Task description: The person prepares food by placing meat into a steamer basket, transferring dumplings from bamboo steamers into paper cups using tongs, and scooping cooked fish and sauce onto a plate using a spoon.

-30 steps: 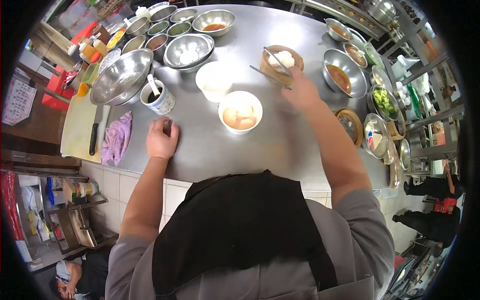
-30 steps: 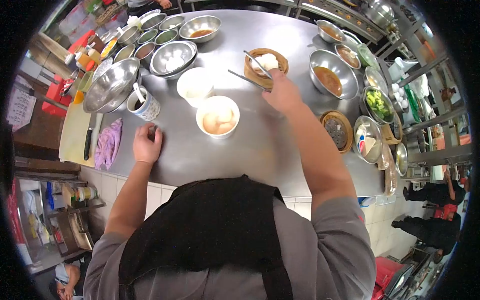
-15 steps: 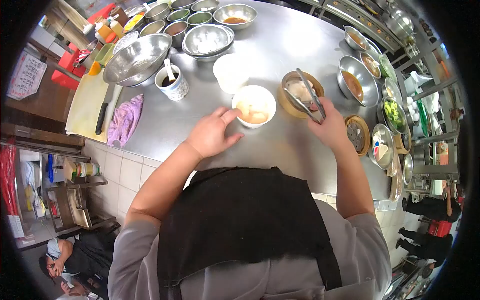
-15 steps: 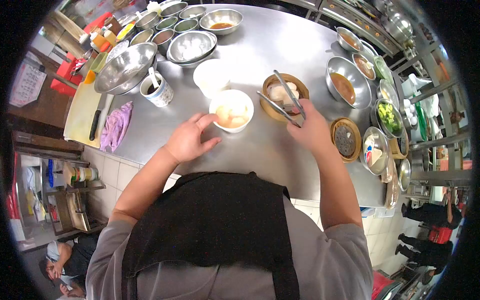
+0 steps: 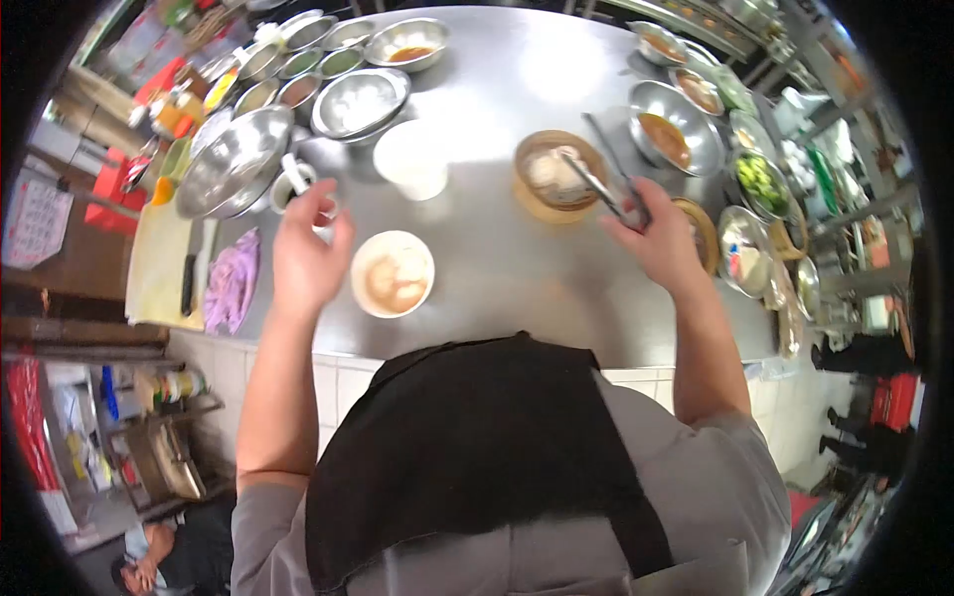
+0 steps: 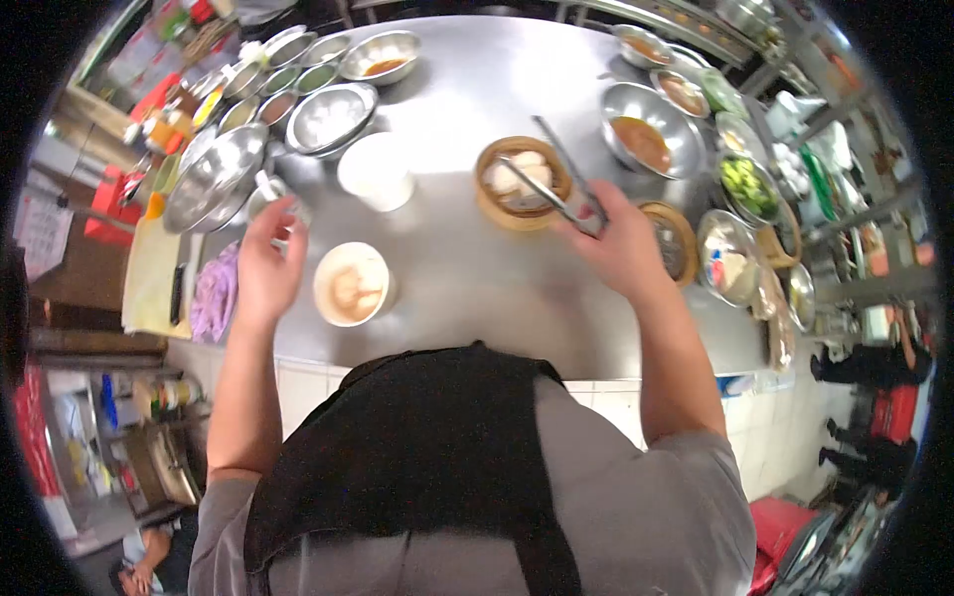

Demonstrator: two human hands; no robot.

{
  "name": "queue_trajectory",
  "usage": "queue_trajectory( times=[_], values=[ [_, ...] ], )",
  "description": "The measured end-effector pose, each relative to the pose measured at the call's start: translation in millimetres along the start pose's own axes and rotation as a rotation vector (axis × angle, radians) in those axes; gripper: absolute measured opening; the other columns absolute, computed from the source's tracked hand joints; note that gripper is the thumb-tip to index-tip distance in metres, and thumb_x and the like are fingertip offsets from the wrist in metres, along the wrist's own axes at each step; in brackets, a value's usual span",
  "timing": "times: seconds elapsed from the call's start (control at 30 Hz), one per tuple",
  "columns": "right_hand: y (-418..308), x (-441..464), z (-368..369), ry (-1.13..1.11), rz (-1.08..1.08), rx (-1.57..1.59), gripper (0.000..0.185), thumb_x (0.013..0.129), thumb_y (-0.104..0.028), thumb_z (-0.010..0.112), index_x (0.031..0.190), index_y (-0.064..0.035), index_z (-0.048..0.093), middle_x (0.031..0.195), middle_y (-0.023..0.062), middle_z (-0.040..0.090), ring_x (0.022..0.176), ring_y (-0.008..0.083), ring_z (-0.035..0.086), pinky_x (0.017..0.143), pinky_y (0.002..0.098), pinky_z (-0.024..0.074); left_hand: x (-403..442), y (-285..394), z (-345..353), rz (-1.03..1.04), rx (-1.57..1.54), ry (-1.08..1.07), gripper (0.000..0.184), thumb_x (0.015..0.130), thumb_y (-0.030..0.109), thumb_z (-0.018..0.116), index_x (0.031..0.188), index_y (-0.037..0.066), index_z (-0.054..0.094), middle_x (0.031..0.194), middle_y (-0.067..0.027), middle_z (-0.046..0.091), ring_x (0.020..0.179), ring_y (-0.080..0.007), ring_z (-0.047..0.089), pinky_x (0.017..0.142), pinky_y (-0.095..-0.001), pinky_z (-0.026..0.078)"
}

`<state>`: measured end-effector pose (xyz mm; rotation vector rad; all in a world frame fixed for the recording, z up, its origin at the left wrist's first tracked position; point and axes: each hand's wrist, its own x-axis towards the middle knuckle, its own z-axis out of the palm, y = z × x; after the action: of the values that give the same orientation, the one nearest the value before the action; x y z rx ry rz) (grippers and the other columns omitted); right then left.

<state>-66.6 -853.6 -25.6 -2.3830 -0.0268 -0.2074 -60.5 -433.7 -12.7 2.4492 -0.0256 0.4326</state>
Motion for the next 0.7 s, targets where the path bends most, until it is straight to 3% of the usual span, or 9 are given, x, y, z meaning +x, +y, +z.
queue_trajectory(
  times=[0.03,0.13,0.23,0.33,0.43,0.53,0.7],
  values=[
    [-6.9,3.9,-6.6,-0.03,0.0,-0.055,0.062,0.082,-0.033,0.083,0.131,-0.004,0.057,0.089,0.0097,0.067,0.069,0.0206,0.061,0.066,0.035,0.0511,19.2,-0.3,10.9,-0.084,0.004,-0.061,0.049,0.091,0.027,0.068,0.132,0.002,0.06,0.103,-0.0181,0.07,0.091,-0.0322,0.067,0.085,-0.0419,0.054],
    [-24.8,19.2,-28.1,-0.118,-0.01,-0.164,0.071,0.083,-0.041,0.082,0.136,-0.0034,0.055,0.094,0.0141,0.069,0.081,0.0278,0.067,0.074,0.0385,0.0539,58.3,-13.5,54.4,-0.109,0.186,-0.116,0.058,0.091,0.035,0.07,0.133,-0.002,0.058,0.105,-0.0194,0.072,0.098,-0.0333,0.069,0.088,-0.0406,0.053],
    [-36.2,22.7,-48.3,-0.171,0.037,-0.242,0.072,0.084,-0.042,0.08,0.14,-0.0045,0.053,0.101,0.0207,0.071,0.096,0.0336,0.07,0.085,0.0416,0.0553,75.5,-14.8,77.0,-0.227,0.166,-0.271,0.058,0.088,0.034,0.067,0.133,-0.002,0.057,0.117,-0.0252,0.069,0.114,-0.0395,0.065,0.097,-0.0455,0.051],
    [-42.9,25.1,-70.1,-0.275,0.0,-0.404,0.068,0.084,-0.035,0.079,0.14,-0.0067,0.053,0.113,0.0205,0.069,0.101,0.0351,0.069,0.089,0.0433,0.0545,77.8,-19.8,89.5,-0.127,0.107,-0.328,0.053,0.087,0.028,0.064,0.131,-0.001,0.058,0.116,-0.0261,0.069,0.113,-0.0394,0.066,0.099,-0.0451,0.051],
    [-28.3,29.0,-69.8,-0.188,-0.261,-0.603,0.061,0.083,-0.028,0.077,0.137,-0.0091,0.056,0.119,0.018,0.066,0.101,0.0367,0.068,0.09,0.0451,0.0545,65.6,0.3,89.9,-0.117,0.105,-0.317,0.05,0.086,0.025,0.061,0.129,-0.002,0.059,0.116,-0.027,0.069,0.111,-0.0396,0.066,0.099,-0.0449,0.051],
    [-29.0,43.4,-58.2,-0.218,-0.362,-0.815,0.057,0.083,-0.024,0.076,0.135,-0.0113,0.058,0.117,0.015,0.064,0.097,0.0352,0.068,0.084,0.0449,0.0559,63.3,10.6,93.6,-0.09,0.158,-0.422,0.05,0.087,0.026,0.063,0.128,-0.002,0.059,0.117,-0.0282,0.068,0.113,-0.0396,0.066,0.1,-0.045,0.05],
    [-26.4,71.7,-31.6,-0.234,-0.527,-0.923,0.042,0.087,-0.015,0.066,0.129,-0.0117,0.062,0.102,0.0116,0.065,0.09,0.0296,0.069,0.075,0.0419,0.0559,51.1,23.2,73.2,-0.106,0.061,-0.384,0.053,0.089,0.033,0.066,0.129,-0.001,0.06,0.092,-0.0215,0.071,0.087,-0.0358,0.07,0.082,-0.0439,0.054]
  ],
)
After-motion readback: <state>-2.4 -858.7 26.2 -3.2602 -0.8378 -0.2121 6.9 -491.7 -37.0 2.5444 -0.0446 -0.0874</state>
